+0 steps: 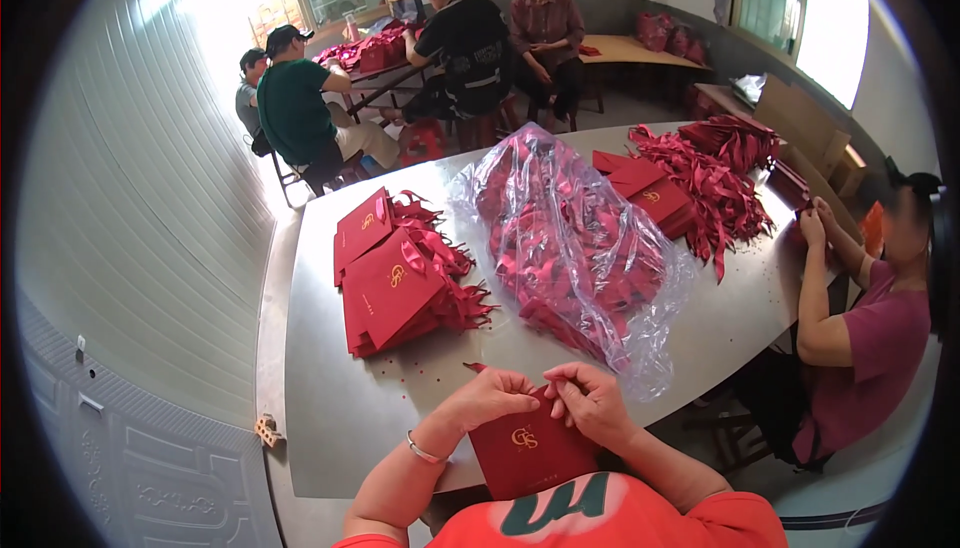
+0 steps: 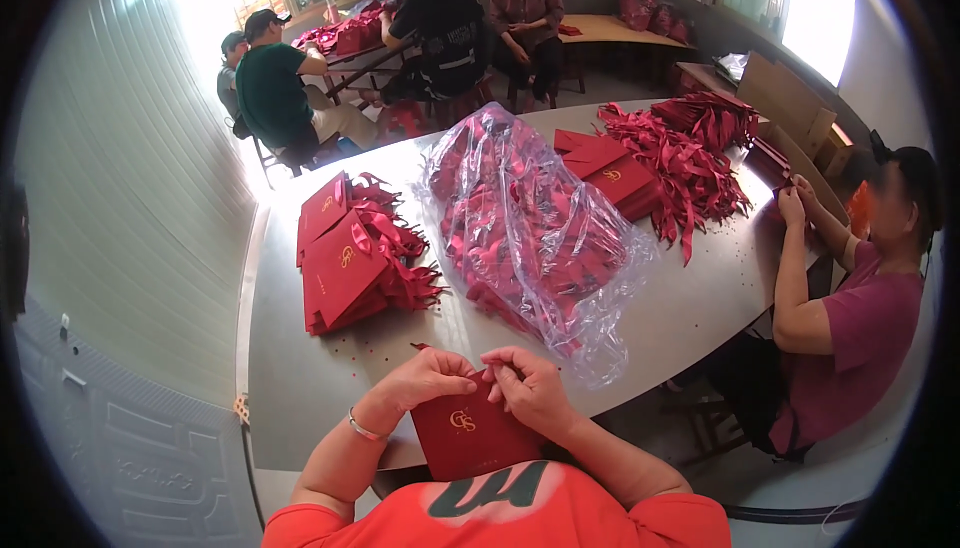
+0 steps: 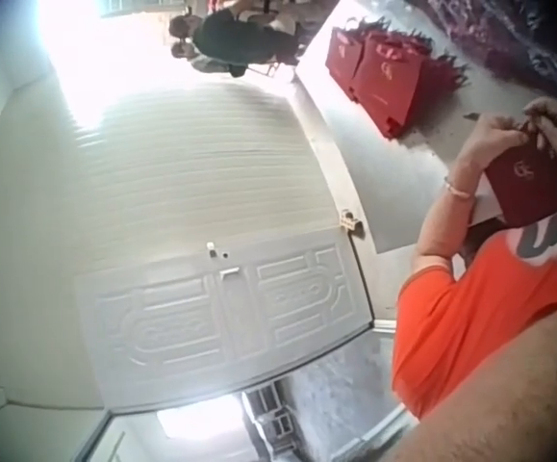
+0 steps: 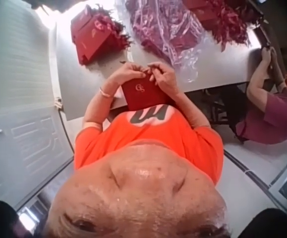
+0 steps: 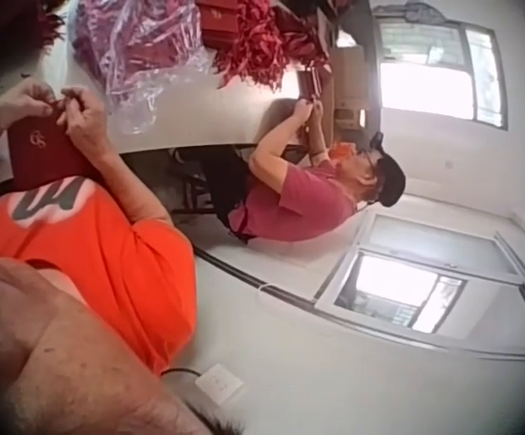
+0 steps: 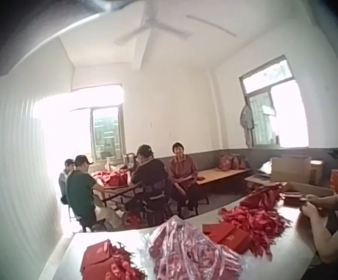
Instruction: The person takes a paper gift bag from a stack, retrieves a ribbon strip, and threads the ribbon through the slots on the paper bag by hand to attach handles.
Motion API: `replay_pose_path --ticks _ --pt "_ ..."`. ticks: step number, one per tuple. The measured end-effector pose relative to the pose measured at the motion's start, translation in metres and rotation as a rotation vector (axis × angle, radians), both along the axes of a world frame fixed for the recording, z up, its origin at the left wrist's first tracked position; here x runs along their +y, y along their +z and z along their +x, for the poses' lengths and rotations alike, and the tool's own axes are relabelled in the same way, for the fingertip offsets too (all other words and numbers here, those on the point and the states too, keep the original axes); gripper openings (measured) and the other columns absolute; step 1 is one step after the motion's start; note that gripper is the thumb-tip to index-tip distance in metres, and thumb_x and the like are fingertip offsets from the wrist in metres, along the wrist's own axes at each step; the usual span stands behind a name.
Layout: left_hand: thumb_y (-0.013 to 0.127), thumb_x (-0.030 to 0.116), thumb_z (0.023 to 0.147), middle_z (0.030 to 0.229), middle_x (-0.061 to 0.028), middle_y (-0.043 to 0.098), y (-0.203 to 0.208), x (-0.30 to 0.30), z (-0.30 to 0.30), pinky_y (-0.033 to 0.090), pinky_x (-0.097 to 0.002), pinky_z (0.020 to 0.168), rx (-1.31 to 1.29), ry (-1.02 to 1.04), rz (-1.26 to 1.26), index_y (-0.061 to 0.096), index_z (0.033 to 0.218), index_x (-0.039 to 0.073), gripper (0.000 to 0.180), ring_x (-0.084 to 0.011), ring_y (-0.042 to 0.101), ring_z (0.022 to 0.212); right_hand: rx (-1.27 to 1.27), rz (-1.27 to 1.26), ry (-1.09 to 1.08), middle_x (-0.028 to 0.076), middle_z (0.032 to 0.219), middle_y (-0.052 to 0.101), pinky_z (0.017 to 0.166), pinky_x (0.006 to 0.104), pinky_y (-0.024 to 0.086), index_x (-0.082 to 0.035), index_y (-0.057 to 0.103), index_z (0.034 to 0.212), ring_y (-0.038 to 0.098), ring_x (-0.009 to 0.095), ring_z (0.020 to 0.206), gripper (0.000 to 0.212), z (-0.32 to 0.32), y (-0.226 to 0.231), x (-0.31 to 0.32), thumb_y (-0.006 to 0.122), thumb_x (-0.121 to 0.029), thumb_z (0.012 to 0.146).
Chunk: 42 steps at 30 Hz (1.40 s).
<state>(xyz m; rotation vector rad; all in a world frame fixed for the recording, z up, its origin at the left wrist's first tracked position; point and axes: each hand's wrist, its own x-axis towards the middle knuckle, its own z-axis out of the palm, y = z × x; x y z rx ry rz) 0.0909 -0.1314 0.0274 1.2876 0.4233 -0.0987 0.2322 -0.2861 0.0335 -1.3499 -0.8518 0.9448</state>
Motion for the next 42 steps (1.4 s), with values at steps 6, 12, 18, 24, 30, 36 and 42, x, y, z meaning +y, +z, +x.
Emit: replay_pose_path --ticks 6,12,18,24,30,36,42 --pt "0.066 0.009 0.088 0.083 0.0027 0.066 0.003 0.0 0.001 0.047 -0.0197 0.065 0.016 -0.012 0.039 0.067 0.095 0.001 0.011 -0.0041 0.059 0.073 0.186 -0.004 0.023 0.001 0.073 0.058 0.059 0.0217 0.046 0.001 0.063 0.105 0.055 0.006 0.066 0.015 0.004 -0.004 0.003 0.056 -0.005 0.094" --pt "0.067 0.009 0.086 0.078 0.0043 0.064 -0.001 -0.001 0.0 0.045 -0.0199 0.062 -0.052 0.03 -0.008 0.068 0.091 0.002 0.009 -0.0026 0.056 0.07 -0.358 0.057 0.034 0.001 0.084 0.065 0.066 0.0211 0.048 -0.001 0.067 0.098 0.059 0.008 0.074 0.011 0.008 -0.011 0.011 0.065 -0.007 0.09" --pt "0.067 0.01 0.085 0.077 0.0043 0.064 -0.004 -0.001 0.001 0.044 -0.0196 0.062 -0.085 0.037 0.034 0.068 0.092 0.002 0.01 -0.0025 0.055 0.07 -0.049 -0.047 0.103 0.002 0.087 0.068 0.07 0.0209 0.049 0.0 0.068 0.098 0.06 0.006 0.079 0.013 0.015 -0.003 0.011 0.068 -0.009 0.089" --pt "0.068 0.011 0.086 0.076 0.0053 0.062 -0.008 -0.001 0.001 0.042 -0.0195 0.061 -0.114 0.041 0.087 0.068 0.09 0.002 0.01 -0.0022 0.054 0.07 -0.091 -0.091 0.15 0.001 0.086 0.068 0.07 0.0203 0.049 0.0 0.068 0.098 0.06 0.006 0.079 0.014 0.021 -0.004 0.012 0.07 -0.01 0.088" --pt "0.068 0.012 0.086 0.077 0.0058 0.062 -0.005 0.002 -0.001 0.041 -0.0186 0.062 -0.124 -0.011 0.002 0.068 0.089 0.003 0.01 -0.0015 0.053 0.07 0.218 -0.107 0.182 0.0 0.085 0.067 0.07 0.0202 0.049 -0.002 0.069 0.094 0.06 0.006 0.078 0.011 0.022 -0.013 0.015 0.071 -0.011 0.087" --pt "0.071 0.009 0.085 0.081 0.0064 0.063 -0.004 0.008 -0.003 0.042 -0.0184 0.066 -0.126 -0.063 -0.083 0.068 0.094 0.002 0.011 -0.0017 0.054 0.074 0.214 -0.074 0.233 0.0 0.085 0.067 0.069 0.02 0.049 -0.003 0.068 0.093 0.06 0.007 0.078 0.011 0.024 -0.017 0.018 0.071 -0.011 0.087" --pt "0.07 0.009 0.086 0.082 0.0051 0.064 -0.004 0.006 -0.003 0.043 -0.0181 0.066 -0.152 -0.036 -0.062 0.068 0.094 0.002 0.011 -0.0019 0.055 0.074 0.212 -0.094 0.209 0.002 0.086 0.068 0.072 0.0211 0.049 -0.001 0.068 0.092 0.061 0.008 0.079 0.01 0.02 -0.013 0.016 0.071 -0.009 0.086"
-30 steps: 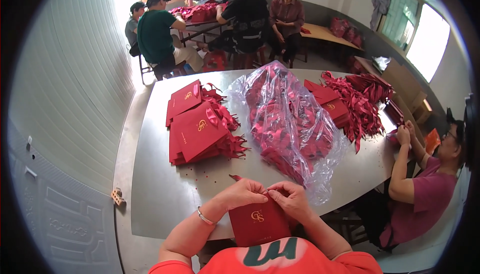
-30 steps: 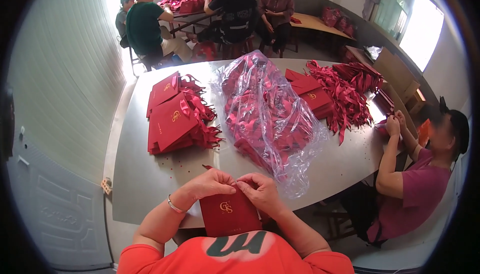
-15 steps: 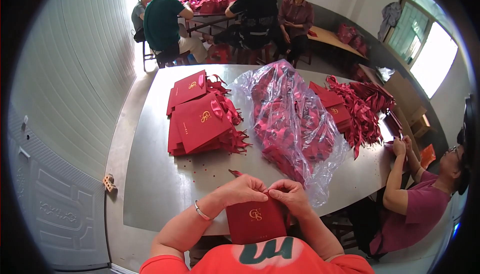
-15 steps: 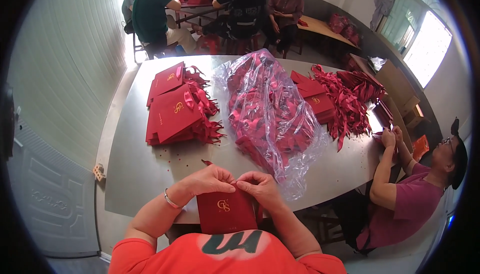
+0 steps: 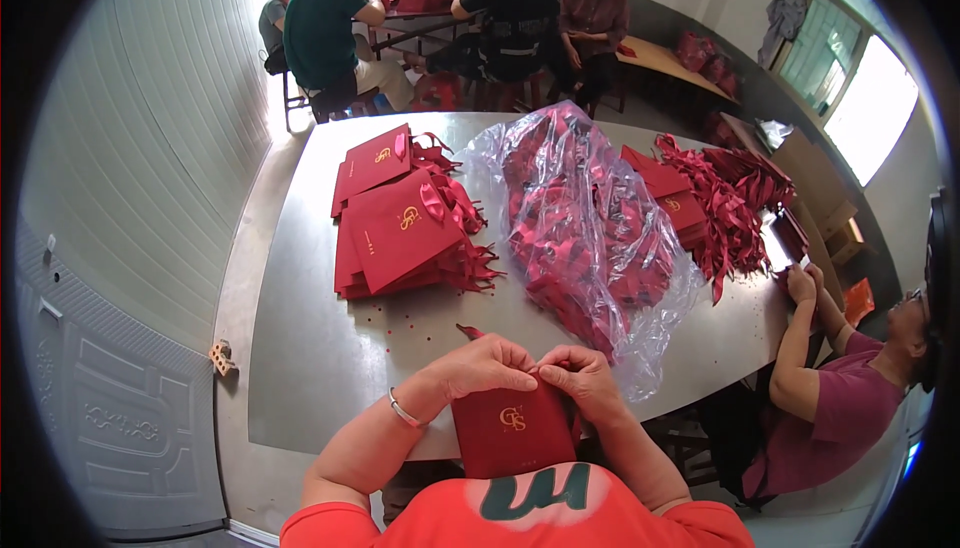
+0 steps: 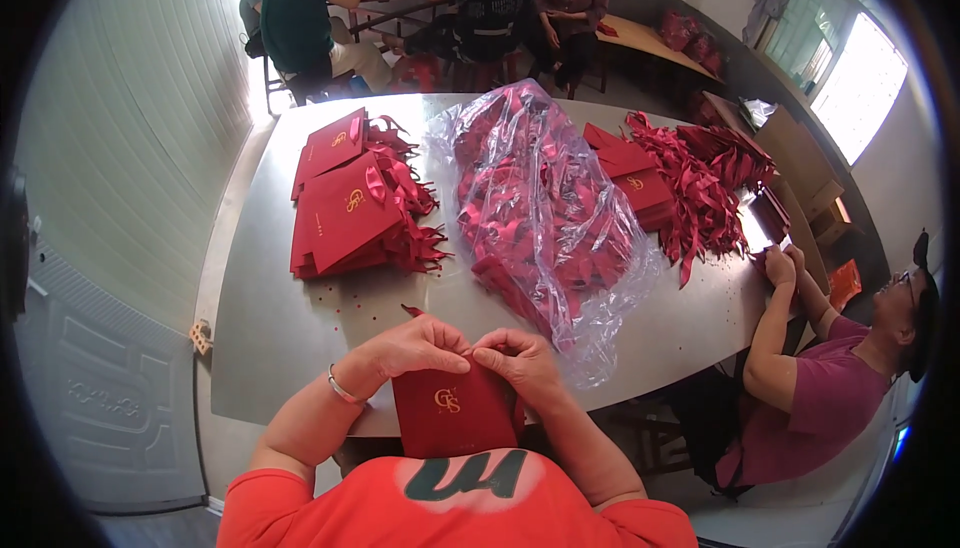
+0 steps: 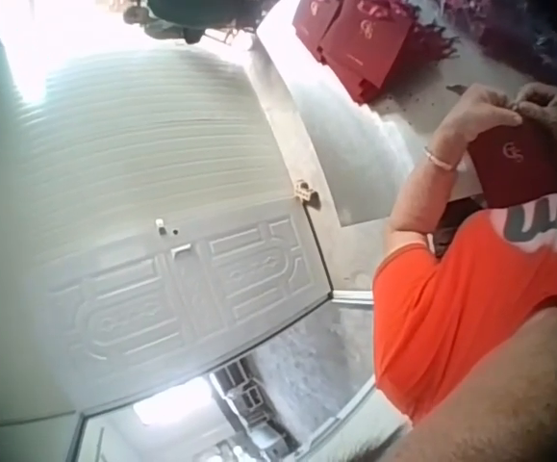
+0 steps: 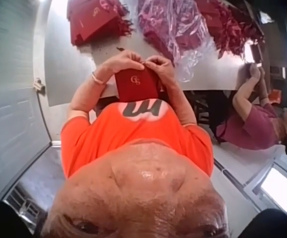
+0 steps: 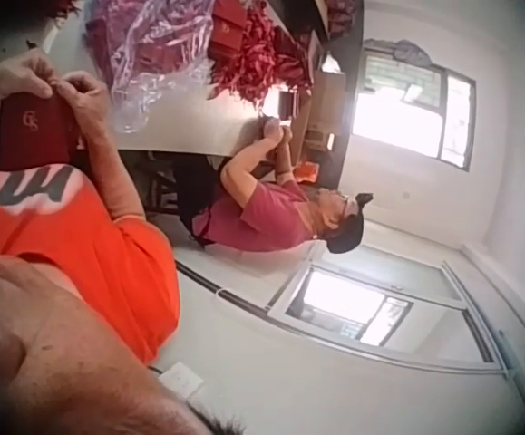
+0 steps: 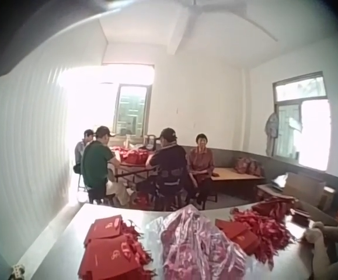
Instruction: The person takes a paper gift bag from a stack, retrieves a ribbon strip, and threads the ribbon through the slots on the paper bag by hand to attach handles.
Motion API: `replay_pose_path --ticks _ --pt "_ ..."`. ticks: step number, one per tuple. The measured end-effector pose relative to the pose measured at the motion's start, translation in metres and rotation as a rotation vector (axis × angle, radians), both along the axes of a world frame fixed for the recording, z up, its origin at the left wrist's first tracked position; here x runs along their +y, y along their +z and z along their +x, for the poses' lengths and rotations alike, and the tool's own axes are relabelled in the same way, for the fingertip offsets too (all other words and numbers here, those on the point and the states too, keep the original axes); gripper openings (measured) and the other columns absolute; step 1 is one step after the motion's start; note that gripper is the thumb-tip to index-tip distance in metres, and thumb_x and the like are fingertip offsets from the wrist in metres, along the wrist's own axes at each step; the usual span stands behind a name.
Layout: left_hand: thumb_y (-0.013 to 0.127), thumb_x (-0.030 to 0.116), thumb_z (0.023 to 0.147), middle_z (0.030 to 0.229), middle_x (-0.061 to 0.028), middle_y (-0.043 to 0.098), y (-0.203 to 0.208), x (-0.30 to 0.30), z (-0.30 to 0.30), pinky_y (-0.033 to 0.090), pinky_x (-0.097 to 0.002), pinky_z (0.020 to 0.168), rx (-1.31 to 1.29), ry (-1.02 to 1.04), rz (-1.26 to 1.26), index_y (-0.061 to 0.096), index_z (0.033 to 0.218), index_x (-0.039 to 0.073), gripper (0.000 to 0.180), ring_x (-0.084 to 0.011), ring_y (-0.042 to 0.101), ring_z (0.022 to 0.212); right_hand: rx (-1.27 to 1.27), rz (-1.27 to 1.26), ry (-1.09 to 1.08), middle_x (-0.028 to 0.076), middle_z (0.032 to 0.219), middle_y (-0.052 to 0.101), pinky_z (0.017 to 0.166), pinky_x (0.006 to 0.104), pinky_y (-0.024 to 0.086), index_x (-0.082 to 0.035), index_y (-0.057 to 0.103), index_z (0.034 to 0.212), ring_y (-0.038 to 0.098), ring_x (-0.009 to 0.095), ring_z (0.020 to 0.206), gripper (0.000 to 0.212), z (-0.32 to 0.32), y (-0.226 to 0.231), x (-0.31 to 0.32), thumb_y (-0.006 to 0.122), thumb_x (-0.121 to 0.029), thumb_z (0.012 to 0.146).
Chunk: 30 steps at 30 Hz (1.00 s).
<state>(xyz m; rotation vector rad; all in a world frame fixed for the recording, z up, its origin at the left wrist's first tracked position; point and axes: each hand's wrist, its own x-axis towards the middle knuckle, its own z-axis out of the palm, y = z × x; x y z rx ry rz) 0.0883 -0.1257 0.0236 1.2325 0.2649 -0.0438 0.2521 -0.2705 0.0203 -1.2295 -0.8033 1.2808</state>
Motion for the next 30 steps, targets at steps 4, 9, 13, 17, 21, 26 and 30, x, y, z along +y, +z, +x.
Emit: replay_pose_path --ticks 4,9,13,17,21,26,30 --pt "0.068 0.01 0.086 0.079 0.0042 0.065 -0.003 -0.008 0.002 0.044 -0.0197 0.063 0.069 0.049 0.01 0.069 0.093 0.002 0.011 -0.0023 0.055 0.071 -0.209 0.01 -0.106 0.001 0.086 0.065 0.071 0.0202 0.048 0.0 0.066 0.102 0.059 0.007 0.079 0.015 -0.008 0.003 -0.008 0.067 -0.008 0.089" --pt "0.067 0.008 0.084 0.077 0.0038 0.064 -0.007 -0.009 0.002 0.045 -0.0208 0.065 0.095 0.103 0.103 0.069 0.09 0.002 0.009 -0.0037 0.055 0.071 -0.676 0.239 -0.183 0.003 0.088 0.06 0.072 0.0199 0.043 0.001 0.064 0.106 0.055 0.006 0.084 0.017 -0.009 0.002 -0.01 0.055 -0.002 0.092" --pt "0.067 0.008 0.081 0.077 0.0014 0.066 -0.02 0.0 0.005 0.047 -0.0228 0.065 0.069 0.165 0.152 0.069 0.088 0.001 0.01 -0.0051 0.056 0.072 -0.83 0.262 -0.229 0.003 0.086 0.061 0.072 0.0206 0.044 0.002 0.065 0.099 0.055 0.007 0.08 0.011 -0.011 0.011 0.002 0.056 -0.002 0.092" --pt "0.063 0.006 0.084 0.079 0.0002 0.065 0.006 0.003 0.006 0.047 -0.022 0.063 0.157 0.109 0.018 0.067 0.091 0.0 0.01 -0.006 0.059 0.071 -0.561 0.156 -0.277 0.002 0.084 0.062 0.071 0.0216 0.044 0.001 0.065 0.097 0.055 0.008 0.077 0.009 -0.008 0.008 -0.008 0.06 -0.001 0.09" --pt "0.062 0.006 0.087 0.085 0.001 0.065 0.001 0.009 0.004 0.047 -0.0197 0.068 0.169 0.072 -0.068 0.065 0.096 0.0 0.011 -0.0049 0.059 0.077 -0.585 0.22 -0.201 0.003 0.083 0.062 0.07 0.0206 0.043 0.001 0.067 0.096 0.055 0.008 0.077 0.01 -0.012 0.009 -0.005 0.062 0.002 0.088" --pt "0.063 0.005 0.086 0.084 -0.0004 0.066 0.0 0.003 0.001 0.047 -0.0218 0.068 0.129 0.085 -0.163 0.068 0.092 0.0 0.01 -0.0065 0.059 0.076 -0.66 0.281 -0.182 0.004 0.086 0.062 0.071 0.0213 0.044 0.002 0.069 0.097 0.057 0.011 0.08 0.012 -0.013 0.009 -0.009 0.066 0.002 0.086" --pt "0.063 0.006 0.086 0.084 0.0017 0.065 0.004 0.002 0.0 0.046 -0.0209 0.07 0.153 0.071 -0.135 0.068 0.093 0.001 0.01 -0.0054 0.057 0.077 -0.649 0.323 -0.253 0.006 0.093 0.062 0.074 0.022 0.045 0.002 0.069 0.099 0.058 0.012 0.085 0.013 -0.013 -0.001 -0.008 0.067 0.001 0.086"
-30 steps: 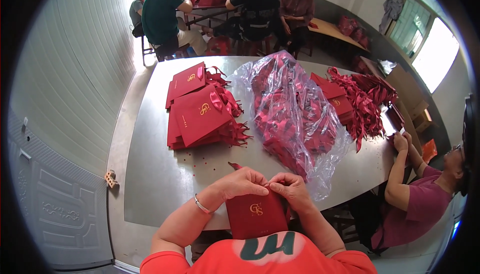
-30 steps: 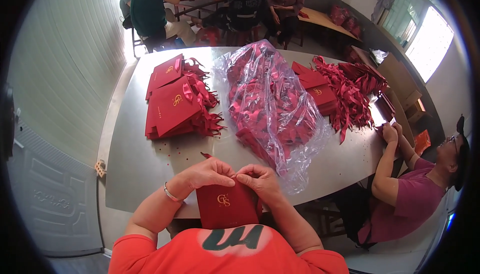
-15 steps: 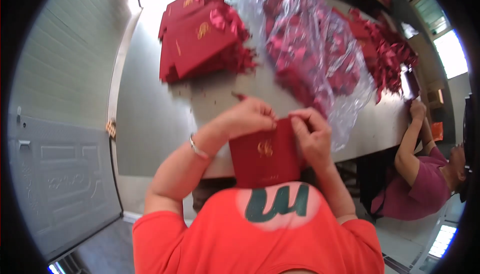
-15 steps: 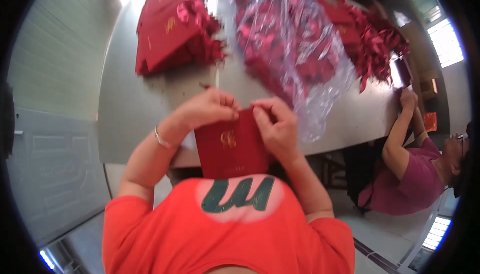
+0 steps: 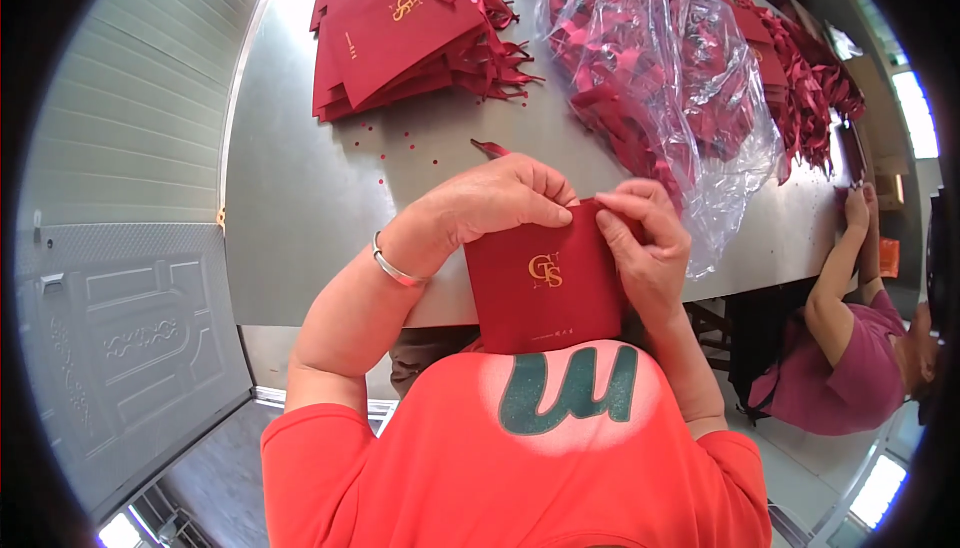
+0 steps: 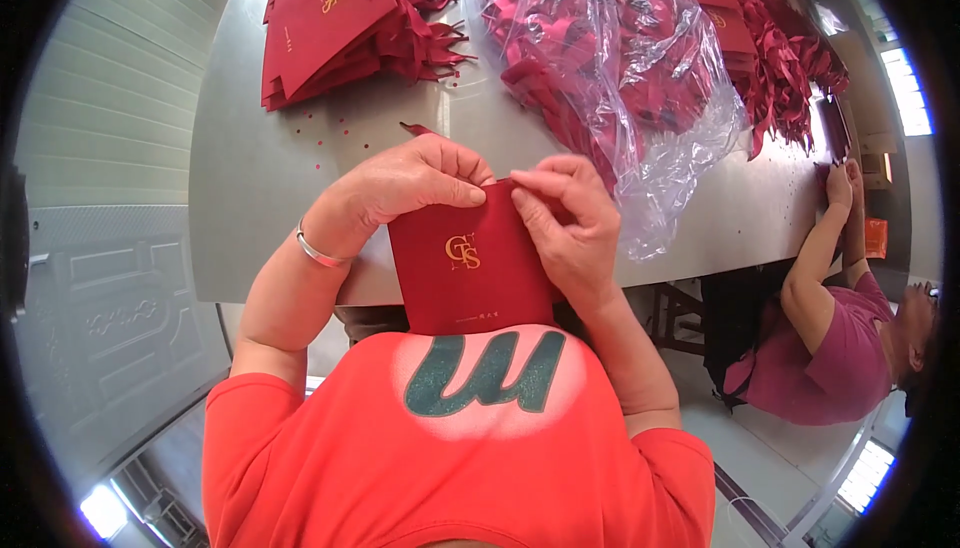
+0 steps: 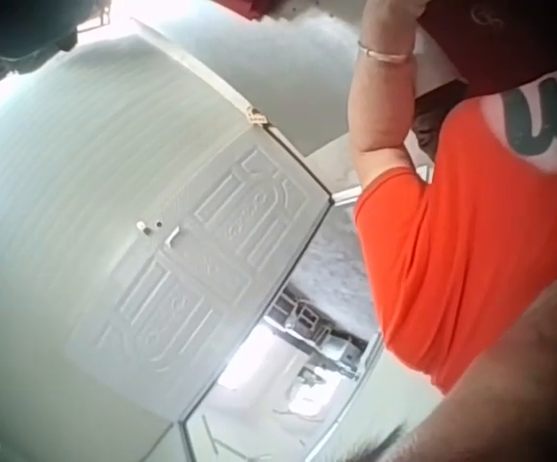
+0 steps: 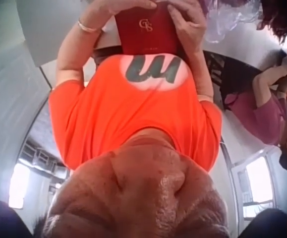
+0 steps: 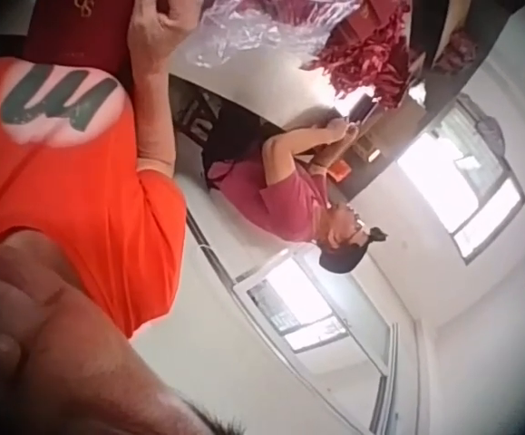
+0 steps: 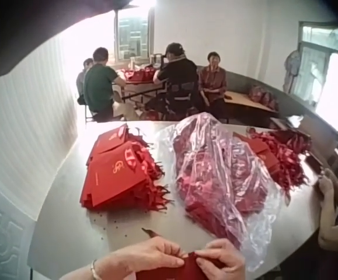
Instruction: The person takes a paper gift bag from a stack, retrieves a ribbon strip, and threads the ribbon through the slots on the paper bag by hand to attach handles.
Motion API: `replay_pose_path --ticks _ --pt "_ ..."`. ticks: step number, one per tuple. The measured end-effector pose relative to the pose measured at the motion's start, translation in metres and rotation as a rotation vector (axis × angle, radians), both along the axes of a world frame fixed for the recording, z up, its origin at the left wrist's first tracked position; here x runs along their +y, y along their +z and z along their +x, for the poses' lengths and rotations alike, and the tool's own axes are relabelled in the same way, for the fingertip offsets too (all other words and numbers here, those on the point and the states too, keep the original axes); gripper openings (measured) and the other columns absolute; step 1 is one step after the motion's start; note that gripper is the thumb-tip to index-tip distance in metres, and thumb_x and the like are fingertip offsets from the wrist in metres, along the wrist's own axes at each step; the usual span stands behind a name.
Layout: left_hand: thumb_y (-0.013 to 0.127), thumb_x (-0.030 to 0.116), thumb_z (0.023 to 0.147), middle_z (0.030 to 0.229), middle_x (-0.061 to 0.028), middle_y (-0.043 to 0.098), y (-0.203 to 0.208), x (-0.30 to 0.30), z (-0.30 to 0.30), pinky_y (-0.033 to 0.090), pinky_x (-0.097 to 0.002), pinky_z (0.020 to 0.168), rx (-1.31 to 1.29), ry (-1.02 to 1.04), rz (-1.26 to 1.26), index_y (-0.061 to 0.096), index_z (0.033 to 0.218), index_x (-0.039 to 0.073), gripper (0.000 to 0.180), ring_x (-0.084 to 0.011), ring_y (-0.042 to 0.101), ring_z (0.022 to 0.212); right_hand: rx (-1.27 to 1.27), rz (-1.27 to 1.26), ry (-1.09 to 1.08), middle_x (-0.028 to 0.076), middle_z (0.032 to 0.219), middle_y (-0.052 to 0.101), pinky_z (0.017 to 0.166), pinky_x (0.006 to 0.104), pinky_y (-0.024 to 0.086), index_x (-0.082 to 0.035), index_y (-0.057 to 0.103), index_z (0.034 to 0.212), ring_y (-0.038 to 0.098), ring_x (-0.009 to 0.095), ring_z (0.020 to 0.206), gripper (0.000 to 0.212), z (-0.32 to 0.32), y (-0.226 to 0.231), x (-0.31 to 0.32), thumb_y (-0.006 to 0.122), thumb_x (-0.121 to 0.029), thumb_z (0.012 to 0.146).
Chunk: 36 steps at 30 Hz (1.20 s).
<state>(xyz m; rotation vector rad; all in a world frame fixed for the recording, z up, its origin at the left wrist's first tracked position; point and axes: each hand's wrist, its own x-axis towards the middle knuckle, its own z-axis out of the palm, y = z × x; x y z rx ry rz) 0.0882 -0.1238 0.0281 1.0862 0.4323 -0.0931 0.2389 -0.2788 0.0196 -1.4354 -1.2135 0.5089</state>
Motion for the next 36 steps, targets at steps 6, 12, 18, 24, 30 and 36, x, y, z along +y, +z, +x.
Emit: replay_pose_path --ticks 6,12,18,24,30,36 --pt "0.061 0.007 0.089 0.09 0.0002 0.066 -0.001 0.004 0.001 0.047 -0.02 0.075 -0.046 -0.029 0.026 0.065 0.1 -0.002 0.015 -0.0056 0.059 0.083 0.266 -0.188 0.193 0.005 0.102 0.057 0.084 0.0232 0.042 0.001 0.063 0.095 0.054 0.012 0.094 0.008 0.013 -0.001 0.014 0.064 -0.005 0.09" --pt "0.061 0.007 0.087 0.091 -0.0014 0.067 -0.005 0.004 -0.001 0.047 -0.021 0.076 -0.162 -0.088 0.054 0.065 0.101 -0.003 0.018 -0.0059 0.06 0.083 0.237 -0.159 0.222 0.005 0.101 0.057 0.083 0.0227 0.041 0.0 0.06 0.093 0.053 0.011 0.093 0.007 0.01 -0.003 0.015 0.063 -0.006 0.091" --pt "0.064 0.004 0.083 0.082 0.0002 0.067 0.002 0.0 0.002 0.046 -0.0199 0.069 -0.049 -0.039 0.185 0.068 0.093 -0.003 0.012 -0.0047 0.059 0.075 0.125 -0.126 0.159 0.005 0.1 0.057 0.082 0.0222 0.041 0.0 0.062 0.093 0.053 0.012 0.093 0.007 0.007 -0.004 0.013 0.065 -0.005 0.09" --pt "0.066 0.007 0.084 0.075 0.0031 0.064 -0.001 -0.002 0.005 0.043 -0.019 0.06 0.058 -0.011 0.243 0.068 0.085 0.0 0.007 -0.0021 0.056 0.067 -0.066 0.015 -0.054 0.005 0.095 0.058 0.071 0.0199 0.043 -0.001 0.066 0.095 0.056 0.011 0.089 0.013 -0.001 -0.005 0.007 0.069 0.002 0.083" --pt "0.067 0.011 0.085 0.071 0.0032 0.064 0.003 -0.005 0.006 0.042 -0.0196 0.055 0.099 0.01 0.32 0.068 0.082 0.001 0.011 -0.0019 0.055 0.063 -0.202 0.058 0.001 0.006 0.084 0.062 0.065 0.0219 0.044 0.001 0.066 0.092 0.058 0.012 0.075 0.016 0.003 0.019 -0.006 0.072 0.006 0.078" --pt "0.068 0.017 0.087 0.07 0.0027 0.064 0.006 -0.006 0.007 0.043 -0.0202 0.054 0.107 0.033 0.392 0.069 0.08 0.001 0.017 -0.0019 0.054 0.062 -0.156 0.019 0.122 0.009 0.08 0.065 0.063 0.0236 0.045 0.002 0.066 0.084 0.059 0.015 0.07 0.015 -0.004 0.029 -0.007 0.069 0.011 0.074"
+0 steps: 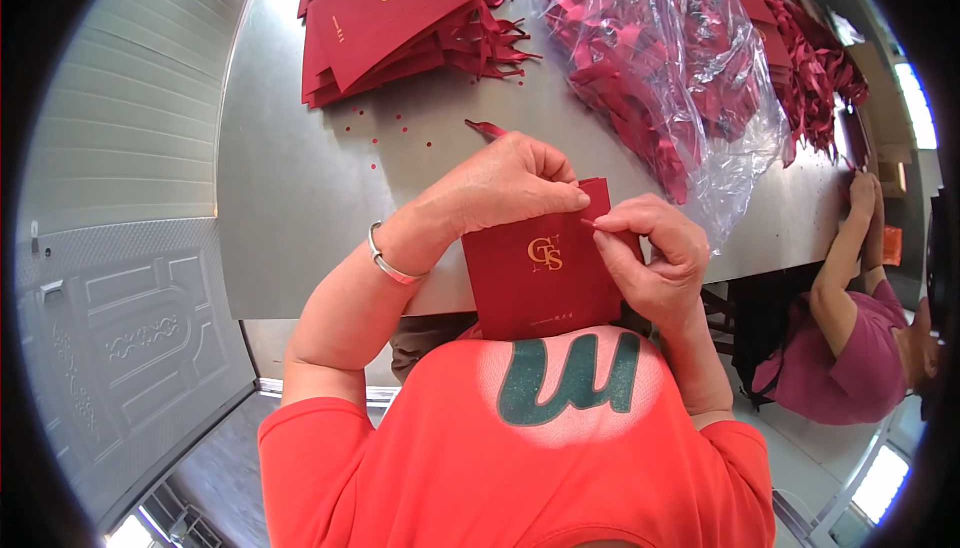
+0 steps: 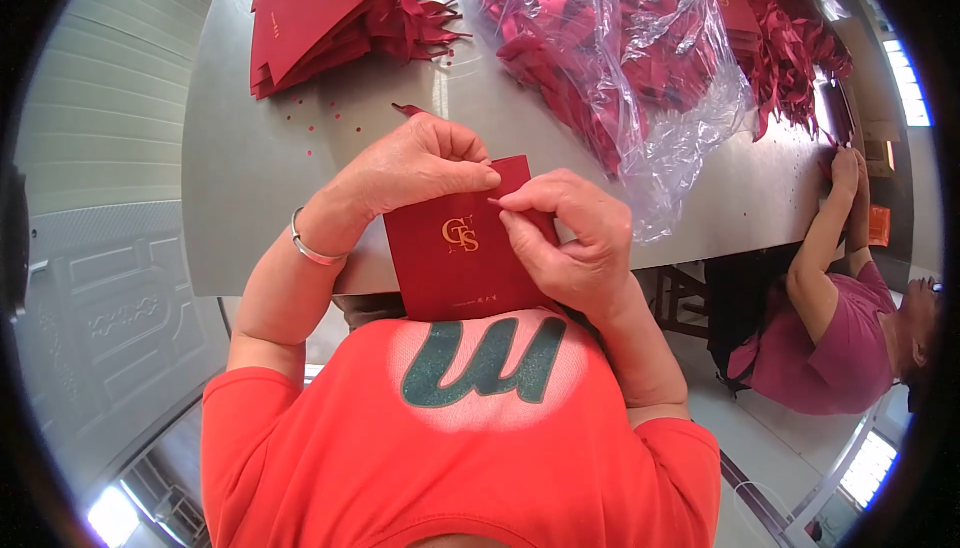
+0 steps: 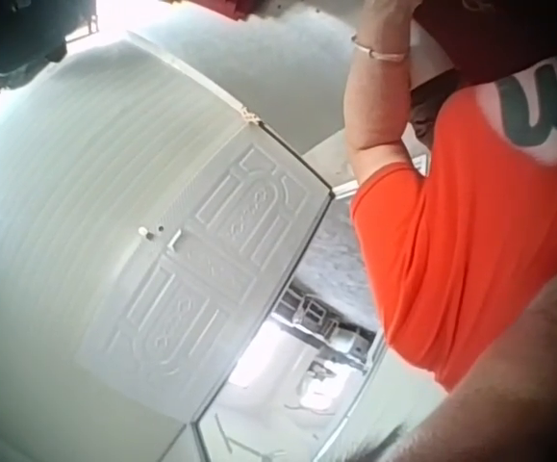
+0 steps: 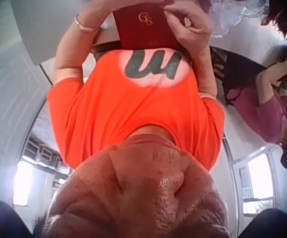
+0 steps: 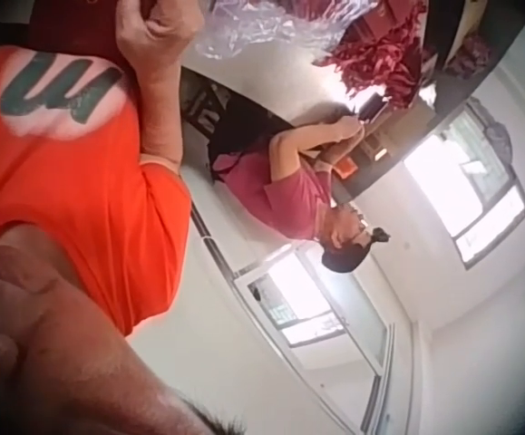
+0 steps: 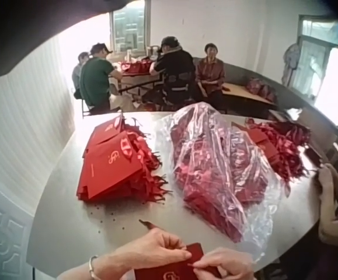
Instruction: The person takes a paper gift bag from a stack, retrieves a ribbon strip, and threads the ribbon through the slots on the paper bag by hand to attach handles.
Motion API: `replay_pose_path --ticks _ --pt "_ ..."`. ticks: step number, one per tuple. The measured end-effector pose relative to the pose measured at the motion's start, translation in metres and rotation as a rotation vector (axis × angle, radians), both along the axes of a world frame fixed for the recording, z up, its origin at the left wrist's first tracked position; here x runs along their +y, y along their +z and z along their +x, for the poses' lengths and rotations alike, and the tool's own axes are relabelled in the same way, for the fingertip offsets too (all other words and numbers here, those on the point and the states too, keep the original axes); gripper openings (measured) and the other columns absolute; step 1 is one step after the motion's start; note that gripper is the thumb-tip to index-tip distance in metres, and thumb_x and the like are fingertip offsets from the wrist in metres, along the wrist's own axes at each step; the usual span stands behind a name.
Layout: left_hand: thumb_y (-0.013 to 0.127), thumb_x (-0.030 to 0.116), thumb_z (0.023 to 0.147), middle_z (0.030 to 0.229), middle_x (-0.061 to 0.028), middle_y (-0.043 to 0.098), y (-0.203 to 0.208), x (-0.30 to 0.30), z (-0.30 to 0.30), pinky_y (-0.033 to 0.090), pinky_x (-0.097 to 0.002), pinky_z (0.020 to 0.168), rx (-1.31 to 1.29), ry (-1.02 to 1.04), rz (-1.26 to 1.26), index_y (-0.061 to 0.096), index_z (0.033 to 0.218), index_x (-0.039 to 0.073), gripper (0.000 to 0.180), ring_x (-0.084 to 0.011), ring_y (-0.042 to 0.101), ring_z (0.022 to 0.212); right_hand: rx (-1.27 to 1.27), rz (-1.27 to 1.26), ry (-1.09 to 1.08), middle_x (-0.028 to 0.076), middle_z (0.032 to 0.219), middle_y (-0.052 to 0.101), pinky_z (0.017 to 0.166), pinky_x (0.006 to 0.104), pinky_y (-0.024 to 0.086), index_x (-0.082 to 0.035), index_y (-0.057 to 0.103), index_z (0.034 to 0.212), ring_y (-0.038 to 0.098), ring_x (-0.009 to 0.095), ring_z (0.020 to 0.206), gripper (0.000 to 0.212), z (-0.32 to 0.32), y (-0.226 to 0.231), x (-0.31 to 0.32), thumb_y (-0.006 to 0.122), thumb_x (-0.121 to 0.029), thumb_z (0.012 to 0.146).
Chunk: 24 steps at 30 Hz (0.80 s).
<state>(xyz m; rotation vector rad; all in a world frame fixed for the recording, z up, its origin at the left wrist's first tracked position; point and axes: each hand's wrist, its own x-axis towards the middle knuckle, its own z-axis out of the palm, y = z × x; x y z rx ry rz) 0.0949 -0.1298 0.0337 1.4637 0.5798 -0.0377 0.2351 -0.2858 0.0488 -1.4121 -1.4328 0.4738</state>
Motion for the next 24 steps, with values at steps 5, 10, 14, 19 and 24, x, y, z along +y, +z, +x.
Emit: replay_pose_path --ticks 5,10,14,19,24 --pt "0.068 0.023 0.088 0.067 0.0028 0.062 -0.002 -0.002 0.0 0.041 -0.0215 0.053 -0.009 0.041 -0.034 0.07 0.08 0.001 0.023 -0.0025 0.052 0.061 -0.131 0.024 -0.03 0.01 0.079 0.066 0.056 0.0225 0.045 0.001 0.066 0.084 0.06 0.014 0.065 0.016 -0.007 -0.006 0.005 0.066 0.012 0.072" --pt "0.066 0.023 0.087 0.065 0.0029 0.06 -0.006 0.002 -0.002 0.041 -0.0229 0.053 -0.037 0.061 -0.129 0.07 0.079 0.002 0.023 -0.0036 0.05 0.06 -0.251 0.132 -0.124 0.009 0.075 0.064 0.05 0.0226 0.043 0.001 0.066 0.083 0.057 0.013 0.059 0.017 -0.004 -0.012 0.012 0.067 0.012 0.07" --pt "0.061 0.016 0.09 0.076 0.0034 0.065 -0.002 0.003 -0.003 0.043 -0.0183 0.057 0.007 0.01 -0.073 0.07 0.09 0.0 0.018 -0.0015 0.055 0.066 -0.258 0.104 -0.118 0.009 0.073 0.062 0.05 0.0232 0.042 0.001 0.065 0.082 0.055 0.013 0.056 0.017 -0.004 -0.007 0.01 0.066 0.012 0.07" --pt "0.061 0.014 0.089 0.078 0.0021 0.067 0.0 0.003 -0.002 0.044 -0.0184 0.058 0.01 0.007 -0.05 0.07 0.092 -0.001 0.018 -0.002 0.057 0.068 -0.265 0.066 -0.099 0.008 0.072 0.062 0.05 0.0238 0.042 0.001 0.064 0.081 0.054 0.013 0.055 0.017 -0.002 -0.006 0.008 0.065 0.012 0.068" --pt "0.06 0.011 0.089 0.08 -0.0002 0.068 -0.003 0.003 -0.003 0.047 -0.0194 0.061 -0.007 0.012 -0.053 0.071 0.095 -0.002 0.018 -0.0036 0.059 0.07 -0.263 0.069 -0.08 0.008 0.072 0.062 0.05 0.0243 0.042 0.001 0.064 0.08 0.053 0.013 0.054 0.016 -0.003 -0.004 0.01 0.064 0.011 0.068"
